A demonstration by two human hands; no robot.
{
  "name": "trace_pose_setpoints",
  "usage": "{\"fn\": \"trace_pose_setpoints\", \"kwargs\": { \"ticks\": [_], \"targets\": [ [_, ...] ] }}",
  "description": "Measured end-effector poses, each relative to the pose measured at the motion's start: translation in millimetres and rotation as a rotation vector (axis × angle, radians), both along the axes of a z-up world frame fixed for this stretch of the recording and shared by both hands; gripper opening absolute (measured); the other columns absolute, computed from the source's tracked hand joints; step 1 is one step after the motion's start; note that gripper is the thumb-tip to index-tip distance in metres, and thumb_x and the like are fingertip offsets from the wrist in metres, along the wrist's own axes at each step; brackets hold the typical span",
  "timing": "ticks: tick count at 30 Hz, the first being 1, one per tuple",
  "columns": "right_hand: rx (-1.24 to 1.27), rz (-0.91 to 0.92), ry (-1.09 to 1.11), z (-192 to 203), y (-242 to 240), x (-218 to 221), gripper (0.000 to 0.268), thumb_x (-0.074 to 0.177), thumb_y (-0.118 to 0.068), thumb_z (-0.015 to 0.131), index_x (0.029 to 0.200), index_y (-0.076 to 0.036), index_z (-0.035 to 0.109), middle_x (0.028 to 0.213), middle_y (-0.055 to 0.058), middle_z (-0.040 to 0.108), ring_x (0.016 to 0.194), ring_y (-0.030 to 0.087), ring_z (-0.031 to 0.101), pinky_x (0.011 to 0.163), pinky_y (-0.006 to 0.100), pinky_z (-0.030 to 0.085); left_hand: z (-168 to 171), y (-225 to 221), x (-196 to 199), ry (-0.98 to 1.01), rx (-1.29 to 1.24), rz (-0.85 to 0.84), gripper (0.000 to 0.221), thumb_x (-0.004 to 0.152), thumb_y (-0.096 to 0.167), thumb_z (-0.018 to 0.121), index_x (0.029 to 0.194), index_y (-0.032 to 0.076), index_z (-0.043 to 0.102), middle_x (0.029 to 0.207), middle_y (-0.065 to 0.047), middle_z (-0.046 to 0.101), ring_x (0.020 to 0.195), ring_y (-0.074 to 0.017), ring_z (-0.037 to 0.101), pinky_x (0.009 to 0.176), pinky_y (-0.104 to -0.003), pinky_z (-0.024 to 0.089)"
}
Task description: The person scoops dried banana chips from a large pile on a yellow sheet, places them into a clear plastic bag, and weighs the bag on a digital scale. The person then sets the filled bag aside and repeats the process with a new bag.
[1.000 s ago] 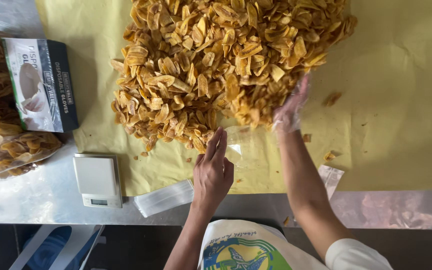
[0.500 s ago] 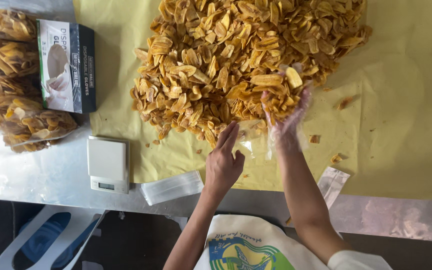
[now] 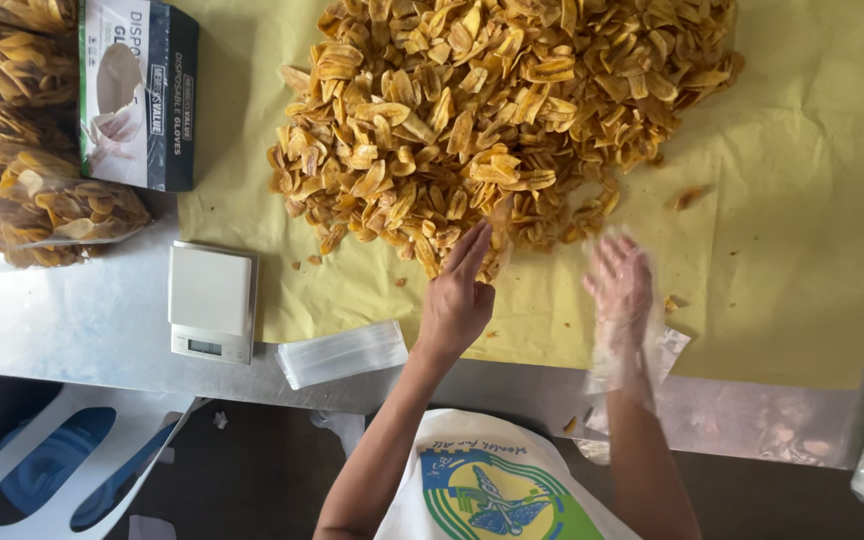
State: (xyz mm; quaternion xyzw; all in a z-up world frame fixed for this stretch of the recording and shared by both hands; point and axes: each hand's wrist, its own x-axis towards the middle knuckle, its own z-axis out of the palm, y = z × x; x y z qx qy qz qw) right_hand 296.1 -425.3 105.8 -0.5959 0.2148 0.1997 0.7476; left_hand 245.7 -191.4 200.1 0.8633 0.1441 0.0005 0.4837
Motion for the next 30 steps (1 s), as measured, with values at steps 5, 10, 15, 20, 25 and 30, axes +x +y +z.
{"fn": "trace_pose_setpoints", "kwargs": {
  "ticks": [5, 10, 15, 20, 25, 30],
  "targets": [
    [0.459, 0.014, 0.550, -100, -26, -25, 0.091, 0.090, -0.061, 0.052, 0.158, -0.005, 0.027, 0.164, 0.018, 0.035, 0.150, 0.035, 0.036, 0.120, 0.054, 0.030, -4, 10, -30, -0.048, 0.108, -0.100, 0.063, 0.078, -0.007, 0.055, 0.139, 0.008, 0.060, 0.151, -0.009, 0.058, 0.094, -0.0294, 0.073, 0.079, -0.038, 0.058],
    [0.705, -0.215, 0.572, -127, 73, 21, 0.103, 0.090, -0.062, 0.064, 0.162, -0.007, 0.017, 0.168, 0.024, 0.017, 0.154, 0.041, 0.024, 0.123, 0.058, 0.030, -12, 13, -65, -0.102, 0.313, -0.083, 0.050, 0.077, -0.002, 0.062, 0.124, 0.014, 0.062, 0.159, -0.015, 0.048, 0.099, -0.0250, 0.070, 0.088, -0.040, 0.052],
    [0.886, -0.587, 0.496, -91, 166, 91, 0.100, 0.088, -0.068, 0.061, 0.160, -0.012, 0.021, 0.160, 0.022, 0.029, 0.147, 0.045, 0.036, 0.115, 0.064, 0.042, -14, 9, -80, 0.081, 0.243, -0.015, 0.070, 0.074, -0.004, 0.061, 0.144, -0.001, 0.053, 0.157, -0.016, 0.048, 0.102, -0.0316, 0.069, 0.086, -0.042, 0.052],
    [0.903, -0.484, 0.260, -111, 166, 88, 0.094, 0.088, -0.069, 0.059, 0.156, -0.011, 0.032, 0.152, 0.020, 0.041, 0.136, 0.042, 0.047, 0.109, 0.062, 0.049, -9, 8, -77, 0.114, 0.014, 0.069, 0.071, 0.079, -0.005, 0.059, 0.149, -0.001, 0.048, 0.159, -0.015, 0.047, 0.085, -0.0306, 0.071, 0.078, -0.039, 0.057],
    [0.944, -0.299, 0.122, -92, 114, 60, 0.089, 0.088, -0.071, 0.057, 0.153, -0.011, 0.044, 0.145, 0.018, 0.053, 0.126, 0.039, 0.059, 0.103, 0.060, 0.056, -12, 6, -63, 0.178, -0.225, 0.145, 0.074, 0.081, -0.001, 0.062, 0.152, 0.004, 0.044, 0.161, -0.011, 0.044, 0.060, -0.0204, 0.066, 0.060, -0.033, 0.056],
    [0.912, -0.003, -0.096, -24, 53, 40, 0.090, 0.085, -0.072, 0.057, 0.153, -0.013, 0.044, 0.145, 0.017, 0.055, 0.125, 0.036, 0.062, 0.104, 0.062, 0.057, -15, 0, -58, 0.146, -0.209, 0.135, 0.074, 0.081, 0.000, 0.064, 0.153, 0.006, 0.045, 0.161, -0.009, 0.044, 0.059, -0.0170, 0.064, 0.060, -0.031, 0.055]
  ]
}}
